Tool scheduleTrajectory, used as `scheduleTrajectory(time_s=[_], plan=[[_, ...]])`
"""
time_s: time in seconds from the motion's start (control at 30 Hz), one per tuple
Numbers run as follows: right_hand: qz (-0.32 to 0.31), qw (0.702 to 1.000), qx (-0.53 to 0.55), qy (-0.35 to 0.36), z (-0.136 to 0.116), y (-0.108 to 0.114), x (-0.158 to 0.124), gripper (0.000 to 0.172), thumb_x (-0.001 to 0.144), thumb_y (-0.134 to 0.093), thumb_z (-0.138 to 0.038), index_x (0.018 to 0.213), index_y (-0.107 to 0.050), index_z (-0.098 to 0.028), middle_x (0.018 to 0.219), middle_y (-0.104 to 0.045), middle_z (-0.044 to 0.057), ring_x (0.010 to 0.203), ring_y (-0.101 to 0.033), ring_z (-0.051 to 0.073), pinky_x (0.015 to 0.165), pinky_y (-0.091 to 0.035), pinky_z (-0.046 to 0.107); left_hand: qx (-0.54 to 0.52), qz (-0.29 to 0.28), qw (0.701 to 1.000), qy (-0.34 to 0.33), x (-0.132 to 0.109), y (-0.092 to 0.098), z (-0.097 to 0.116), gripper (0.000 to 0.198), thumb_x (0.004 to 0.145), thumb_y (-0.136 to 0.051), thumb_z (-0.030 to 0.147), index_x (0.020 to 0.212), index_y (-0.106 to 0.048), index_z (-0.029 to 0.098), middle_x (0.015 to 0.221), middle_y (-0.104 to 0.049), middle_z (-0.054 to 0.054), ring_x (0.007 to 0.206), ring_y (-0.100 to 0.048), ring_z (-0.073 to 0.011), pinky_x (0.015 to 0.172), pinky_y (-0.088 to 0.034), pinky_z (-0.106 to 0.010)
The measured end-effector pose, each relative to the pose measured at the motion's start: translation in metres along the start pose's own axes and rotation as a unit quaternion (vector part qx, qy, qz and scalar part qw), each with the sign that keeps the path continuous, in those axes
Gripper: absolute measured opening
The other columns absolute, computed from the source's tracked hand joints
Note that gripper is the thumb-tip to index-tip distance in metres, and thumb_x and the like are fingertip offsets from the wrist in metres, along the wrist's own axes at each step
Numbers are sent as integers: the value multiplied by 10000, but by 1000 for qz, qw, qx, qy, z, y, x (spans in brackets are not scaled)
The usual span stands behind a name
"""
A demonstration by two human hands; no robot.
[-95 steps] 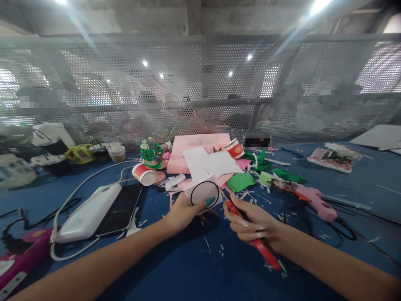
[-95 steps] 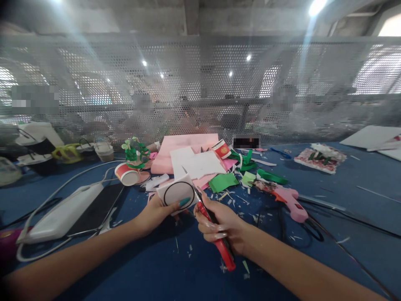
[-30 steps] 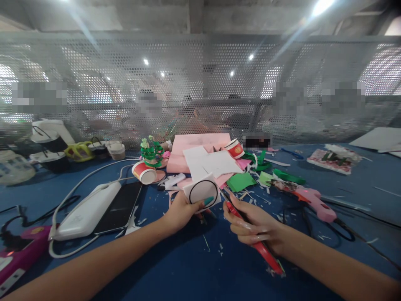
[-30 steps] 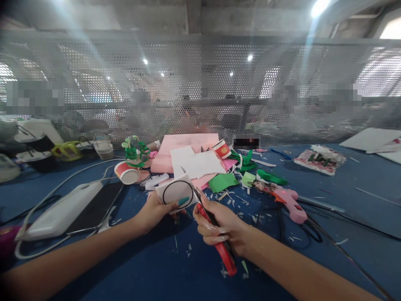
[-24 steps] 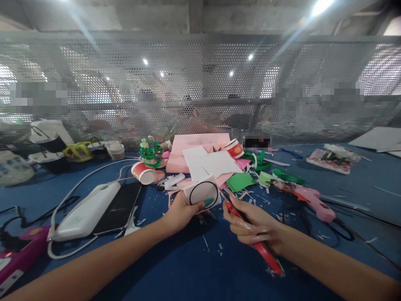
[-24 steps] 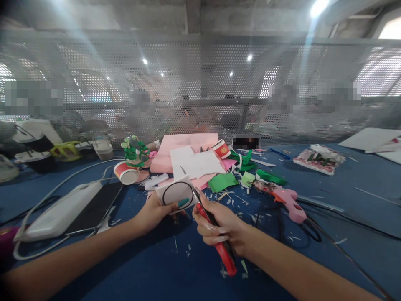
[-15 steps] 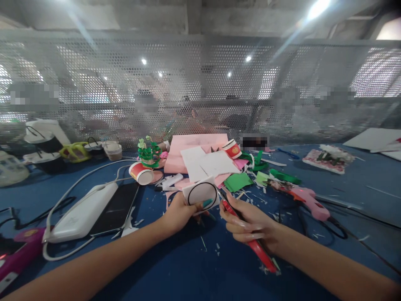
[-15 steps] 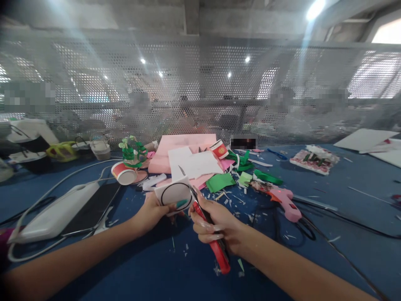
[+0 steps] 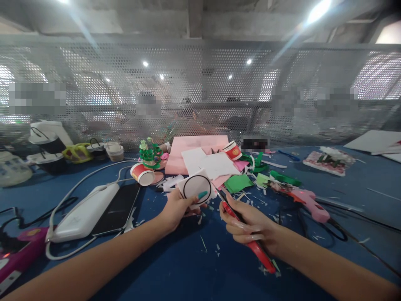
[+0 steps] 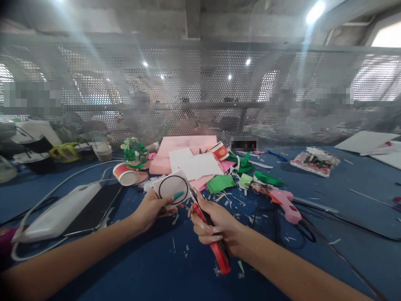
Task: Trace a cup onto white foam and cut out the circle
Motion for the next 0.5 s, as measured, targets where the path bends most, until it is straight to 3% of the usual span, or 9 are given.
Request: scheduleTrajectory(time_s=[0.13,0.3,0.5], plan=[[-16,1000,16,-7,0,0,-2,510,879,-308,-507,632,-540,-125,307,-420,-60,205,-186,15,216,-188,107,37,-29,998,-36,0,-4,3,367,659,-665,265,971,-556,106,677,-677,-67,543,-624,-147,489,-497,-224],[-37,999,21,-4,0,0,-3,514,901,-261,-485,672,-550,-126,334,-444,-58,206,-177,14,218,-176,110,45,-63,996,-48,-2,-10,6,379,633,-688,288,939,-544,117,771,-673,-72,644,-643,-197,487,-515,-264],[-62,998,23,-3,1,2,-3,505,893,-273,-501,687,-549,-132,361,-441,-67,218,-187,8,229,-177,117,74,-89,991,-66,-4,-13,8,339,637,-687,295,879,-564,93,669,-657,-64,573,-631,-186,454,-503,-259]])
Point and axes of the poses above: each hand's wrist, its own x-axis towards the middle knuckle, its own y-axis out of the back of the hand, z = x × y, the point moved 5 cm from there along x, towards the middle knuckle
